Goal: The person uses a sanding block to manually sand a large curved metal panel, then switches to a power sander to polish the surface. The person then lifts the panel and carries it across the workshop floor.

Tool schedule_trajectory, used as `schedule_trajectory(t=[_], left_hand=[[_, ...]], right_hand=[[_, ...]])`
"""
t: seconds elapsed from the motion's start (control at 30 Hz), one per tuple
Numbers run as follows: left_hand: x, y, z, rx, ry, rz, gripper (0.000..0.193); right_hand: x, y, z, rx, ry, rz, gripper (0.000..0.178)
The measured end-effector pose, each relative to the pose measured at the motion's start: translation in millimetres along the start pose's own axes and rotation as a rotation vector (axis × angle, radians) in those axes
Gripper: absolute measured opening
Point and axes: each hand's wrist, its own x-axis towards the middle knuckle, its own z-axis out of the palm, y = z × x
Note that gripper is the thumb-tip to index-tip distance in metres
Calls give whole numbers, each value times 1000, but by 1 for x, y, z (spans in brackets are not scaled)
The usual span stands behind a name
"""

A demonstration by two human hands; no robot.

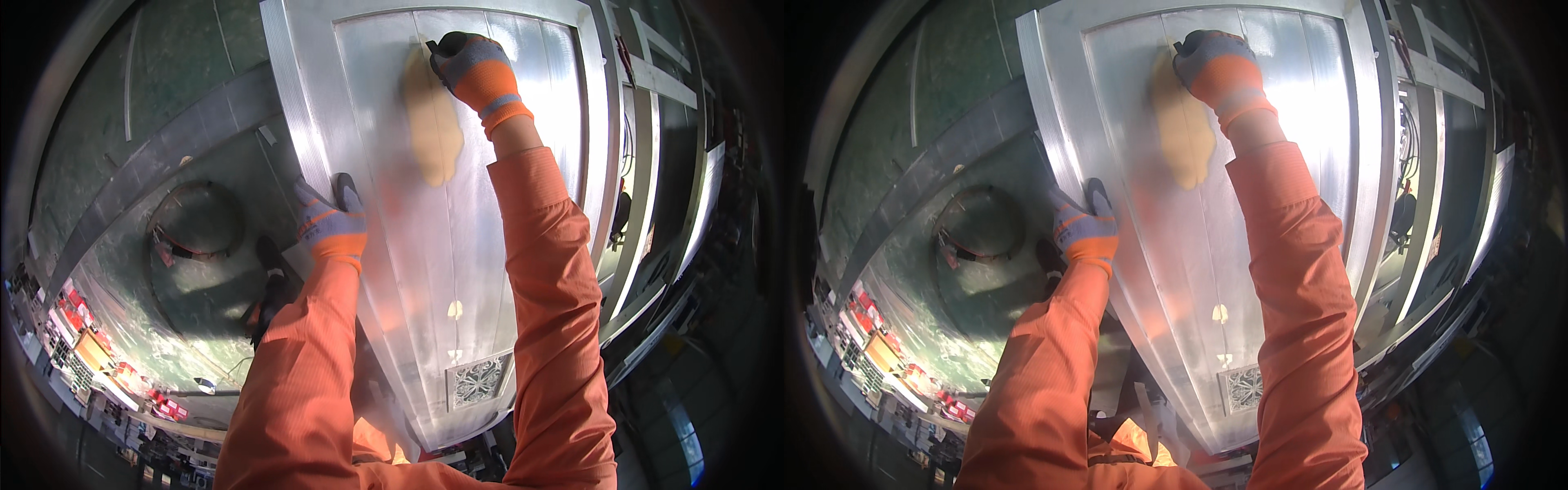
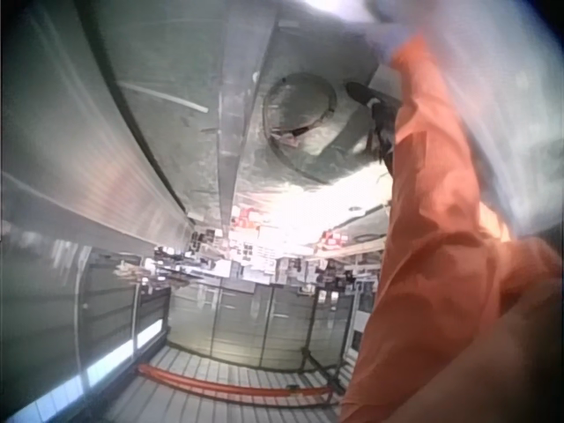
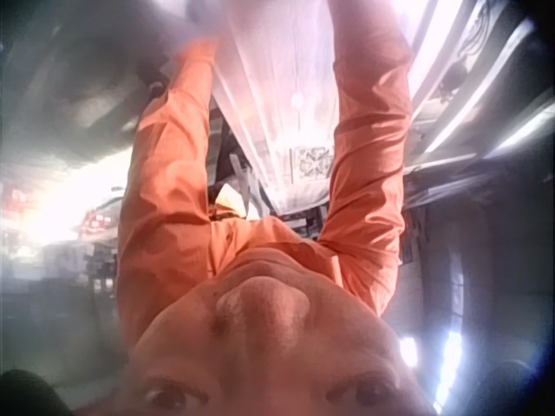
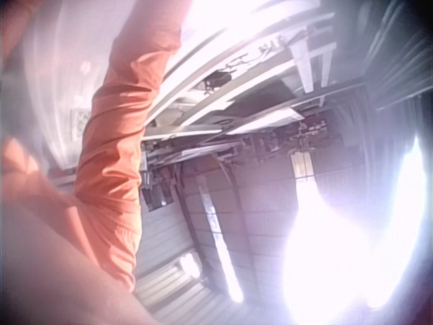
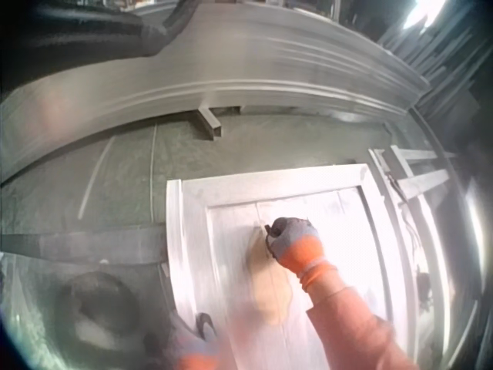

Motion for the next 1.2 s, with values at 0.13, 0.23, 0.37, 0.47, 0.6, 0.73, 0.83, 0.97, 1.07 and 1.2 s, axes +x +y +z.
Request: schedule_trajectory(t=[0.13,0.23,0.37,0.47,0.6,0.73,0.83,0.97,1.07,1.2], left_hand=[[1,-5,4,38,8,-10,82],[2,-7,5,35,0,5,82],[2,-10,8,42,40,42,81],[1,-10,8,26,61,42,80],[1,-1,-1,-17,-18,-22,78],[1,0,-3,6,-52,-47,76],[0,-9,5,15,25,37,82],[2,-10,6,31,0,14,84],[2,-14,12,15,56,55,84],[2,-14,9,-1,47,49,82]], right_hand=[[12,1,9,-28,44,-76,33],[18,6,18,-26,119,-119,32],[20,0,17,-69,114,-94,31],[17,-10,8,-38,-11,-22,34],[16,-8,10,-83,12,-44,33],[17,-12,7,-116,6,-77,34],[23,-11,7,-149,18,-67,32],[24,-13,5,-210,-71,-19,30],[13,-3,5,-144,-151,-23,29],[-13,19,-11,193,-187,-21,30]])
